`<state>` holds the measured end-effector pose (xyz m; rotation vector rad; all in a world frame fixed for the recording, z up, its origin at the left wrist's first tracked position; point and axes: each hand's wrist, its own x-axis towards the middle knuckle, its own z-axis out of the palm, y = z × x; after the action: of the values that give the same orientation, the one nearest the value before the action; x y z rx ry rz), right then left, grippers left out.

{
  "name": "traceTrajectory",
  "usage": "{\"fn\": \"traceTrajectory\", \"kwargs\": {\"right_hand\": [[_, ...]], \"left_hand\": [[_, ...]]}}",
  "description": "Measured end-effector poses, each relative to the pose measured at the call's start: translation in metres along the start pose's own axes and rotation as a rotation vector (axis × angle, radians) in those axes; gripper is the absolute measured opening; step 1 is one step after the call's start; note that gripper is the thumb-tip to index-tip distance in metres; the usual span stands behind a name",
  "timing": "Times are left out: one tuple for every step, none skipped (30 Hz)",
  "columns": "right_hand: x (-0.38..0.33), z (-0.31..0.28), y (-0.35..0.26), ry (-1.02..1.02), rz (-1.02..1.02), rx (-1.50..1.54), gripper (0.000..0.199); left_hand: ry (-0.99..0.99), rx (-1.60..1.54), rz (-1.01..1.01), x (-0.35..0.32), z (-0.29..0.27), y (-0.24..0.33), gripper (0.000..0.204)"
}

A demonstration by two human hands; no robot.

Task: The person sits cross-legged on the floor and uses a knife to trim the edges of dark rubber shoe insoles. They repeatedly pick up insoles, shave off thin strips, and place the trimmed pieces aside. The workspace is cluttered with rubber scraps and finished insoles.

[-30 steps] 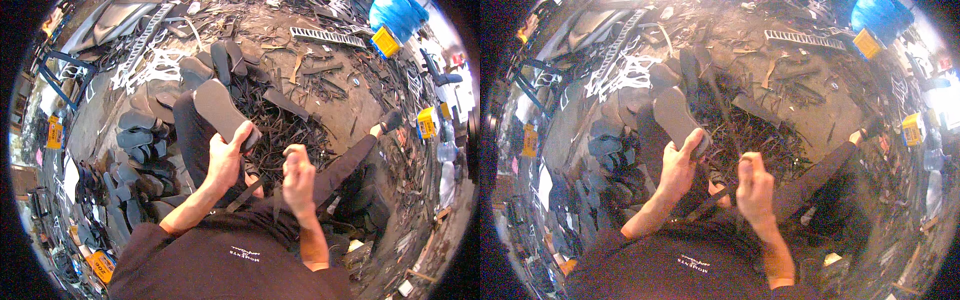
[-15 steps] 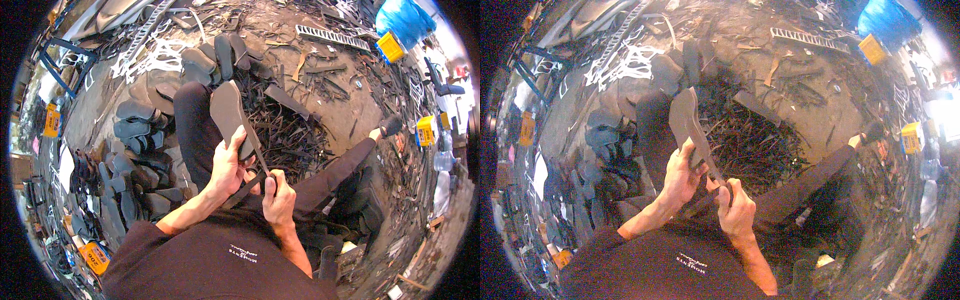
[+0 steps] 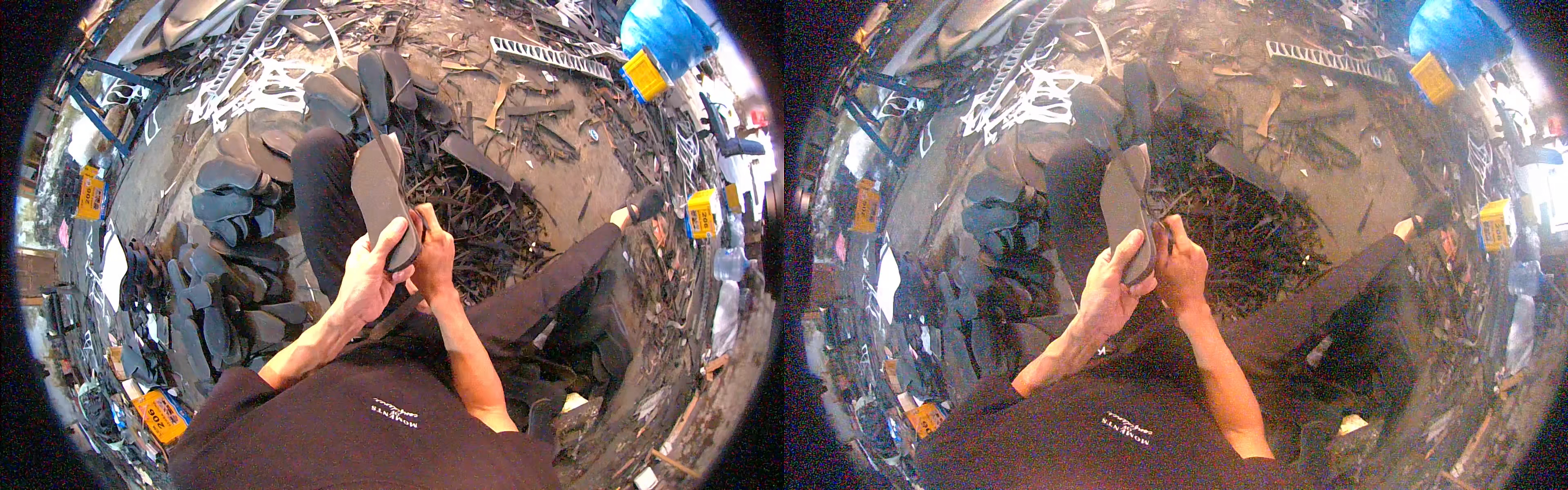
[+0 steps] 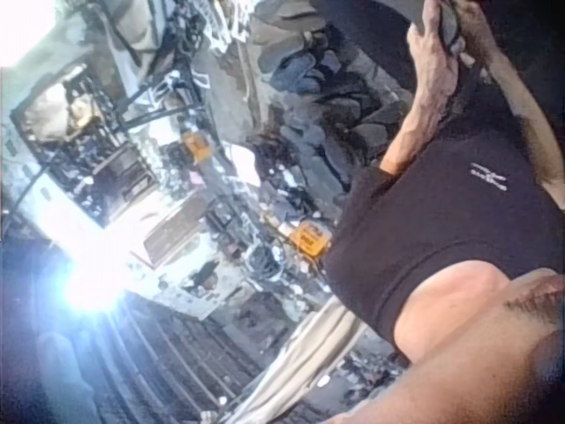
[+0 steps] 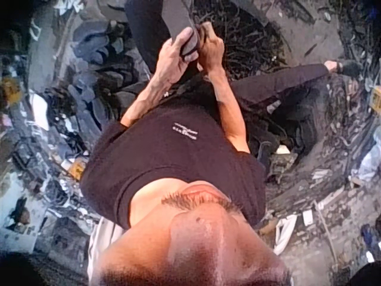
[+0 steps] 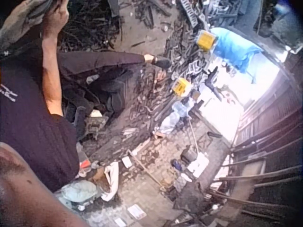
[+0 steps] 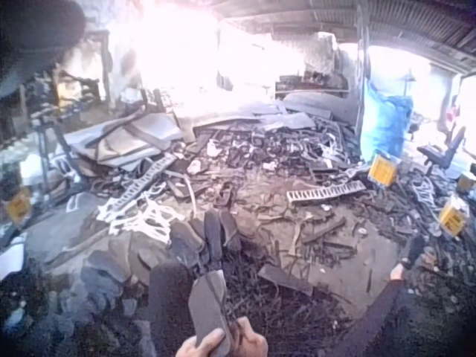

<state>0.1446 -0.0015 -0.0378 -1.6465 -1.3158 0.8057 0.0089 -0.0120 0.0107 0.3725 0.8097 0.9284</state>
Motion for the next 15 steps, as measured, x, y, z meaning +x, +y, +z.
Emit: {"fn": "traceTrajectory", "kwargs": {"right_hand": [[0.015,0.008,0.007,0.057,-0.050,0.026,0.041],[0.029,0.015,0.015,0.113,-0.094,0.055,0.042],[0.043,0.011,0.024,-0.007,0.113,0.312,0.049],[0.058,0.005,0.024,-0.075,0.343,0.546,0.056],[0.058,-0.011,0.025,-0.154,0.338,0.611,0.058],[0.056,-0.028,0.011,-0.243,0.330,0.670,0.060],[0.043,-0.042,-0.022,-0.184,0.378,0.792,0.058],[0.042,-0.031,-0.008,-0.112,0.098,0.738,0.045],[0.034,-0.037,-0.019,-0.099,0.124,0.660,0.038],[0.024,-0.043,-0.032,-0.099,0.150,0.588,0.033],[0.018,-0.046,-0.033,-0.111,0.151,0.580,0.046],[0.007,-0.052,-0.038,-0.148,0.129,0.558,0.046],[-0.004,-0.058,-0.048,-0.187,0.179,0.526,0.044],[-0.014,-0.062,-0.054,-0.228,0.228,0.493,0.042],[-0.024,-0.058,-0.050,-0.206,0.231,0.533,0.036]], "left_hand": [[0.005,-0.009,0.001,-0.001,0.003,0.000,0.027],[0.015,-0.016,-0.002,-0.004,0.006,-0.002,0.028],[-0.002,0.050,-0.030,-0.022,0.024,0.000,0.032],[0.020,0.020,-0.047,-0.030,0.034,-0.004,0.030],[0.012,0.052,-0.047,-0.031,0.030,-0.004,0.029],[0.006,0.077,-0.040,-0.028,0.026,-0.004,0.029],[-0.021,0.196,-0.064,-0.025,0.021,-0.003,0.029],[-0.050,0.316,-0.087,-0.021,0.016,-0.001,0.030],[-0.087,0.431,-0.111,-0.015,0.011,-0.001,0.030],[-0.041,0.418,0.030,-0.007,0.006,-0.004,0.033],[0.006,0.403,0.172,0.004,0.001,-0.007,0.035],[0.052,0.388,0.312,0.015,-0.001,-0.005,0.037],[0.086,0.293,0.252,0.020,0.009,0.013,0.041],[0.136,0.425,0.255,0.027,0.012,0.018,0.040],[0.163,0.427,0.257,0.034,0.015,0.017,0.041]]}}
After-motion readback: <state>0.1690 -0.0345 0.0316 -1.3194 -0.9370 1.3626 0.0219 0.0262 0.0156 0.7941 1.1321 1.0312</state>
